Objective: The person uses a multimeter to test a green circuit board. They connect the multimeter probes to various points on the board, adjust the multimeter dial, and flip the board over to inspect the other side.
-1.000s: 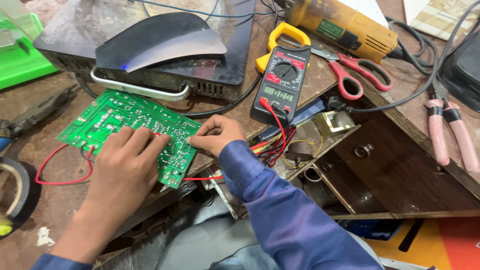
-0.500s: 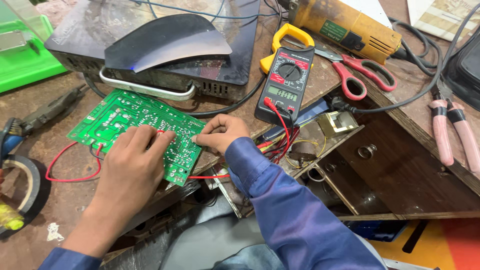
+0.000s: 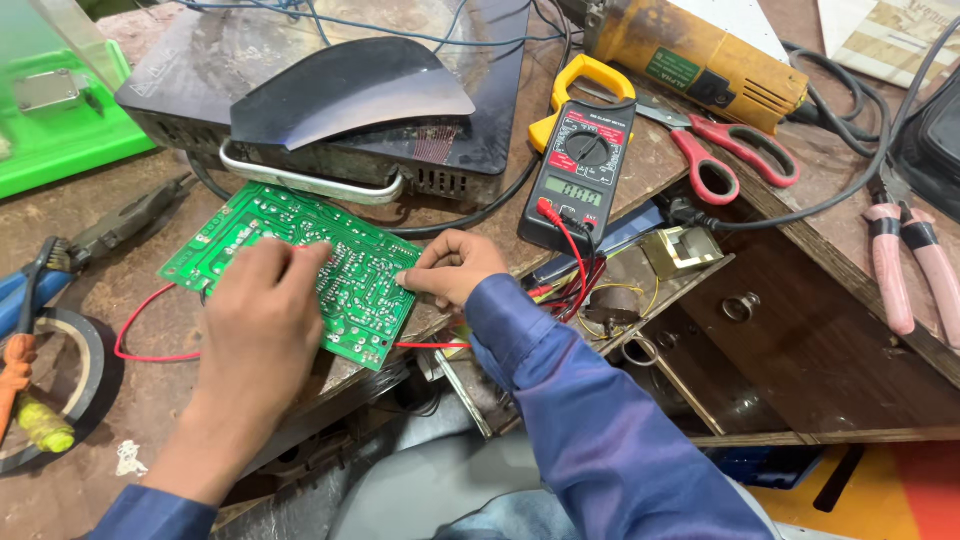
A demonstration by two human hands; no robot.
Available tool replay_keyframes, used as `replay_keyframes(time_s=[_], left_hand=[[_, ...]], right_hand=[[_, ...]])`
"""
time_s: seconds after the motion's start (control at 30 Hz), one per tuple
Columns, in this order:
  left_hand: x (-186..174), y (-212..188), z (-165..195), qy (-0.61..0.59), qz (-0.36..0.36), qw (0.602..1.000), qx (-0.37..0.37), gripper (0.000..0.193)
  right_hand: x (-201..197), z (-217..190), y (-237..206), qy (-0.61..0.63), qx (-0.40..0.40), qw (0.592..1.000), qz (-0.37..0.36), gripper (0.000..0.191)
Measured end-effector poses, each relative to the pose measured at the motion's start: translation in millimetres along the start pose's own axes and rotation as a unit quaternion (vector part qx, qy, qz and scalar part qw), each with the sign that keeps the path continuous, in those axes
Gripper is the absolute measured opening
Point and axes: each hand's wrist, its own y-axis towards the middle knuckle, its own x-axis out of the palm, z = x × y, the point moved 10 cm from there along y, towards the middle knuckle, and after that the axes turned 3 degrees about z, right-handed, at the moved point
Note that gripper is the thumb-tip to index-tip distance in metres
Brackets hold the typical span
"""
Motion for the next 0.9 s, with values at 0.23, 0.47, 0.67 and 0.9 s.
replay_keyframes(time_s=[0.23, 0.47, 0.67, 0.9], left_hand=[[3, 5, 18, -0.023, -0.019, 0.999, 0.045, 0.041], [7, 7, 20, -0.036, -0.035, 0.998, 0.037, 0.041], [10, 11, 17, -0.024, -0.035, 0.999, 0.013, 0.038], [19, 20, 17, -0.083, -0.004, 0.996, -0.045, 0.033]], right_hand=[[-9, 7, 3, 0.046, 0.066, 0.997, -0.007, 0.034], [-13, 12, 4, 0.119, 0.08, 0.99, 0.013, 0.033], [-11, 18, 8, 0.155, 0.066, 0.983, 0.07, 0.032], [-21, 18, -4, 0.188, -0.016, 0.966, 0.176, 0.031]])
